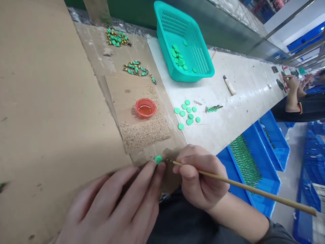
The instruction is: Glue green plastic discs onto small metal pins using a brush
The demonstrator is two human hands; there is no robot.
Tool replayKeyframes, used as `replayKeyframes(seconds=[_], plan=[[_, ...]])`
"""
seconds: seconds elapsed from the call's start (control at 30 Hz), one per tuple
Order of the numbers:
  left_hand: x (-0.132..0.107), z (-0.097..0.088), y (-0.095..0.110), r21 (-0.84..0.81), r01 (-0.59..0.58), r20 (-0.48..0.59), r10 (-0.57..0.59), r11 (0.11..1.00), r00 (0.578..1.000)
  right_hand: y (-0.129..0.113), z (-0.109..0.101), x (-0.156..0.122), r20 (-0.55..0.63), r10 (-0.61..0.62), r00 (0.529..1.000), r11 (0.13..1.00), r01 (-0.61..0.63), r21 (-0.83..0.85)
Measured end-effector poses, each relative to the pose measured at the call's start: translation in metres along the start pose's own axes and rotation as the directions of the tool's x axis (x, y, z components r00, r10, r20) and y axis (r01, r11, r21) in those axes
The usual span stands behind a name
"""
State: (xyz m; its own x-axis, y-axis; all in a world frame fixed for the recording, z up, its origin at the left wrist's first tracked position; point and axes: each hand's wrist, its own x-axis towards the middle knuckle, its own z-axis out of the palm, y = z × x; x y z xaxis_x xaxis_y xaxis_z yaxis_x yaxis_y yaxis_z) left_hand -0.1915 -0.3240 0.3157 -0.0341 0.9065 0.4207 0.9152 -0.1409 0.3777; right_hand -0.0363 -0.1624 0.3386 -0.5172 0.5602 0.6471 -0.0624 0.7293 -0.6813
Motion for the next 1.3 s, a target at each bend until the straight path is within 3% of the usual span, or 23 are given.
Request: replayKeyframes(seconds=[0.3, 0.93, 1.13, 1.3], plan=[[-0.008, 0.004, 0.003, -0.029, 0.006, 0.019, -0.006, 1.000, 1.000, 0.001, -0.004, 0.006, 0.117, -0.008, 0.993, 1.000, 0.010, -0.021], [-0.007, 0.003, 0.003, -0.020, 0.013, 0.015, -0.013, 1.000, 1.000, -0.002, -0.006, 0.007, 0.183, 0.029, 0.983, 0.996, -0.013, -0.086], [-0.003, 0.002, 0.003, -0.037, 0.023, -0.017, -0.024, 0.999, 1.000, -0.001, -0.005, 0.006, 0.032, 0.007, 0.999, 1.000, -0.008, 0.010], [0.008, 0.000, 0.004, 0.035, 0.020, -0.060, -0.018, 0.999, 0.998, 0.004, 0.000, 0.046, -0.062, 0.086, 0.994, 0.996, -0.088, -0.034]])
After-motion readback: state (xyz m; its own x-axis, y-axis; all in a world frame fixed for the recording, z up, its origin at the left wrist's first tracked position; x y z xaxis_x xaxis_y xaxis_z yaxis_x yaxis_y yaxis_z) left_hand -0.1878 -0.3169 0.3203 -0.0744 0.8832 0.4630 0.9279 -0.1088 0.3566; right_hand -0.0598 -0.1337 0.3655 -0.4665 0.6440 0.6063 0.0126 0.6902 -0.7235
